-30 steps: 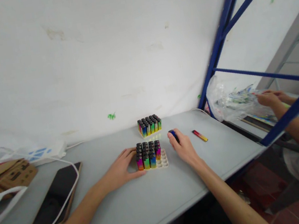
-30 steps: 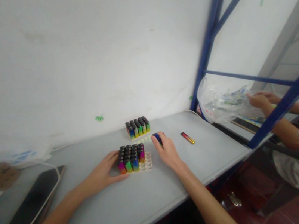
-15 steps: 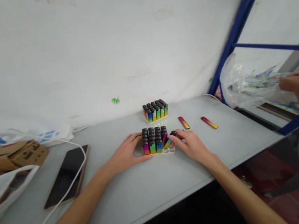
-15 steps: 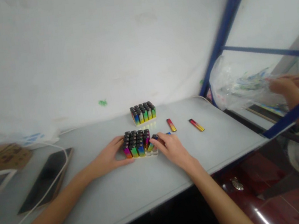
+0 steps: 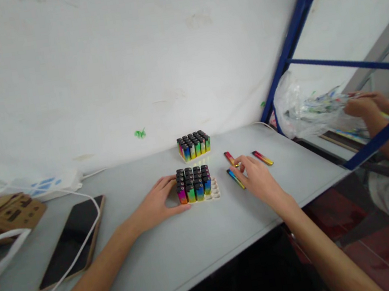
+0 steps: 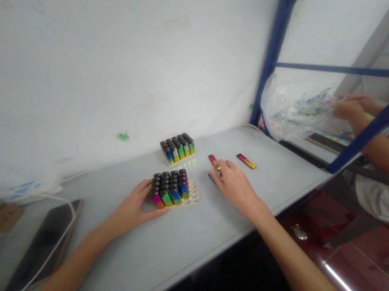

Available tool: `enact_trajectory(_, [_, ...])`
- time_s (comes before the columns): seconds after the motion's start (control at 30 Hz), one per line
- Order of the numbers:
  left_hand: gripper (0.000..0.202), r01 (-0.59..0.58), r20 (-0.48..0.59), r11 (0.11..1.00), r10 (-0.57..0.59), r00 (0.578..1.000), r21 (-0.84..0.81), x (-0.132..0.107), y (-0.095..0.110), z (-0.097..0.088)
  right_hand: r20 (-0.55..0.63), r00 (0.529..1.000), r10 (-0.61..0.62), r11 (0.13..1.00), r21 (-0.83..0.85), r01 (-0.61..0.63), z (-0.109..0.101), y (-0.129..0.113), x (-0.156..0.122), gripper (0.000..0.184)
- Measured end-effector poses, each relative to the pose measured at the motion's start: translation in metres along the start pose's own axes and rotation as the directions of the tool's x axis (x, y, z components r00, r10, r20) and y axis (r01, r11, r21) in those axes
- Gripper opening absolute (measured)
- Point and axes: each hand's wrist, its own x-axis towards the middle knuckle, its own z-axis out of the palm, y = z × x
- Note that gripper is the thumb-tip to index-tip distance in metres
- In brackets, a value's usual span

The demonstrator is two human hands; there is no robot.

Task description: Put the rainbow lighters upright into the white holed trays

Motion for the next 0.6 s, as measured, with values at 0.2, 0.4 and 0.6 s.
enact_trajectory(0.2, [0.074,0.003,-0.012,1.000,-0.003,1.000,0.000,0.000,0.002,-0.001,0.155,0.983,0.093,0.988,-0.134,-0.073,0.006,0.017,-0.009,0.031])
enact_trajectory(0.4, [0.075,-0.008,-0.007,1.000,0.008,1.000,0.023,-0.001,0.002,-0.002,0.245,0.959,0.144,0.977,-0.189,-0.098,0.011,-0.004,0.019,0.023])
enact_trajectory(0.6, [0.072,-0.030,0.005,0.998,0.030,1.000,0.051,-0.002,0.009,-0.004,0.128,0.990,0.054,0.938,0.334,-0.094,0.022,0.001,0.017,0.027])
